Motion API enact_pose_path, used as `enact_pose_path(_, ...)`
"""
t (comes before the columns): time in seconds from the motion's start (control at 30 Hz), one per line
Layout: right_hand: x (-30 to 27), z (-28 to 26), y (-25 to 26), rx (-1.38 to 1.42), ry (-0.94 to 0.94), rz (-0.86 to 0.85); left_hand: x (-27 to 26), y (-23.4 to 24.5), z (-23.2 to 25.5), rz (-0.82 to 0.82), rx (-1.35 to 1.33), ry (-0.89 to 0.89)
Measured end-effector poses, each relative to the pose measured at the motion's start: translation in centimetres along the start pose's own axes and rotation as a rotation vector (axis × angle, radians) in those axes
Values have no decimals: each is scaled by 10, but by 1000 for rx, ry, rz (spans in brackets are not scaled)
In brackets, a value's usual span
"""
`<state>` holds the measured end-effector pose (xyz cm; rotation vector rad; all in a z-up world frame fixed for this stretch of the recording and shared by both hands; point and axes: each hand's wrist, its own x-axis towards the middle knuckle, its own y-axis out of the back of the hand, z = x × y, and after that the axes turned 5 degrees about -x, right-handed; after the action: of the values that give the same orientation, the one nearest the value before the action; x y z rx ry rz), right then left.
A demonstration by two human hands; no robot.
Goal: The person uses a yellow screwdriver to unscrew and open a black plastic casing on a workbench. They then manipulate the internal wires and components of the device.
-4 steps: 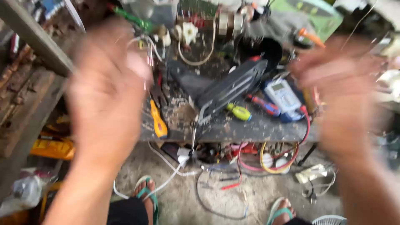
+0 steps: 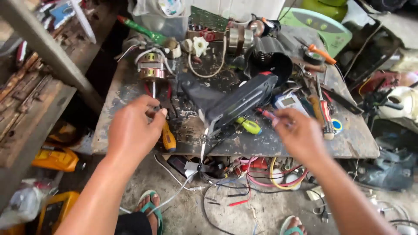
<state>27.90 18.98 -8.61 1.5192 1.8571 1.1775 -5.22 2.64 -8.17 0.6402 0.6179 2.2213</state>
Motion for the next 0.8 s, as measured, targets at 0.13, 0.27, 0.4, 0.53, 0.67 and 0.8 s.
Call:
enact_pose_path(0.13, 3, 37, -38, -208, 251, 40, 18, -16, -38, -192, 432, 147)
enact_pose_path(0.27, -4, 28, -51, -227, 291, 28, 5, -10, -7, -261, 329, 218)
enact_pose_path(0.4, 0, 28, -68, -279, 295, -9, 10, -22, -8, -323, 304, 233)
enact_pose_path(0.53, 5, 25, -74, -295, 340, 16, 15, -30, -16, -293, 305, 242)
enact_pose_path(0.67, 4, 18, -76, -275, 355, 48, 11, -16, 8, -351, 279, 314)
enact_pose_path(0.8, 4, 24, -84, -293, 391, 78, 12, -22, 2, -356, 270, 304)
